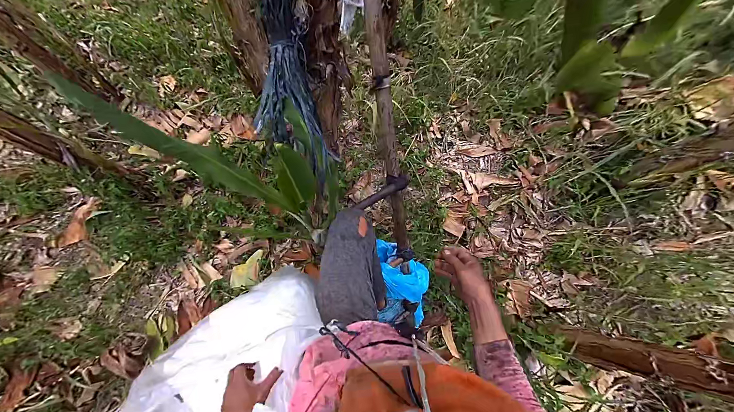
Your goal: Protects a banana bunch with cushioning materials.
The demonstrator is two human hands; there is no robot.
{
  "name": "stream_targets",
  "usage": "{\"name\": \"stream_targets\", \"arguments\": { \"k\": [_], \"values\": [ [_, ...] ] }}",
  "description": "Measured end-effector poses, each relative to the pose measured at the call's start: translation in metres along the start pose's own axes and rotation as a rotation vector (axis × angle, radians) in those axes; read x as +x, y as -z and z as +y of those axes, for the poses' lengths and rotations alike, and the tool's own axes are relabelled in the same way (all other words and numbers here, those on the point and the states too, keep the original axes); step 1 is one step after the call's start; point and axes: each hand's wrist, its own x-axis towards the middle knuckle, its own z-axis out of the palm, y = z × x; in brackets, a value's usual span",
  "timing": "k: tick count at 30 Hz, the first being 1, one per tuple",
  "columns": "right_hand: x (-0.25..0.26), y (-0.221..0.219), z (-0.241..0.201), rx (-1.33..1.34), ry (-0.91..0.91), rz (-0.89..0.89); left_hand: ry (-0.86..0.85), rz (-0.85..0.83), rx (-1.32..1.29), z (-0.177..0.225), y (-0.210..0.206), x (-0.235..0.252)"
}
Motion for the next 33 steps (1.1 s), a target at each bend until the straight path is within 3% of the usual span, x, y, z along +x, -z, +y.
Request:
{"name": "stream_targets", "arguments": {
  "k": [3, 6, 11, 15, 17, 19, 22, 24, 26, 28, 31, 33],
  "values": [
    [-0.019, -0.034, -0.011, -0.263, 0.088, -0.23, -0.191, 0.172, 0.089, 0.039, 0.049, -0.038],
    [-0.033, -0.057, -0.026, -0.515, 0.165, -0.385, -0.178, 0.371, 0.163, 0.05, 0.083, -0.035],
    [-0.068, -0.11, -0.046, -0.689, 0.382, -0.736, -0.239, 0.074, 0.263, 0.044, 0.086, -0.001],
    [-0.111, -0.156, -0.052, -0.662, 0.488, -1.27, -0.133, -0.173, 0.119, 0.068, 0.086, -0.006],
    [-0.127, -0.179, -0.046, -0.67, 0.477, -1.552, -0.207, -0.112, 0.203, 0.08, 0.096, 0.005],
    [-0.132, -0.198, -0.037, -0.895, 0.527, -1.669, -0.429, -0.07, 0.337, 0.088, 0.101, 0.017],
    [-0.121, -0.207, -0.03, -1.423, 0.586, -1.552, -0.424, -0.256, 0.546, 0.093, 0.087, 0.009],
    [-0.111, -0.202, -0.04, -1.536, 0.569, -1.374, -0.43, -0.165, 0.457, 0.089, 0.073, -0.01],
    [-0.109, -0.192, -0.055, -1.461, 0.62, -1.21, -0.466, 0.022, 0.485, 0.094, 0.074, -0.02],
    [-0.107, -0.192, -0.068, -1.418, 0.655, -1.104, -0.479, 0.022, 0.517, 0.112, 0.094, -0.033],
    [-0.096, -0.208, -0.083, -1.398, 0.583, -1.051, -0.55, -0.169, 0.292, 0.149, 0.157, -0.051],
    [-0.068, -0.219, -0.081, -1.41, 0.563, -1.062, -0.686, -0.046, -0.002, 0.163, 0.202, -0.06]
  ]
}}
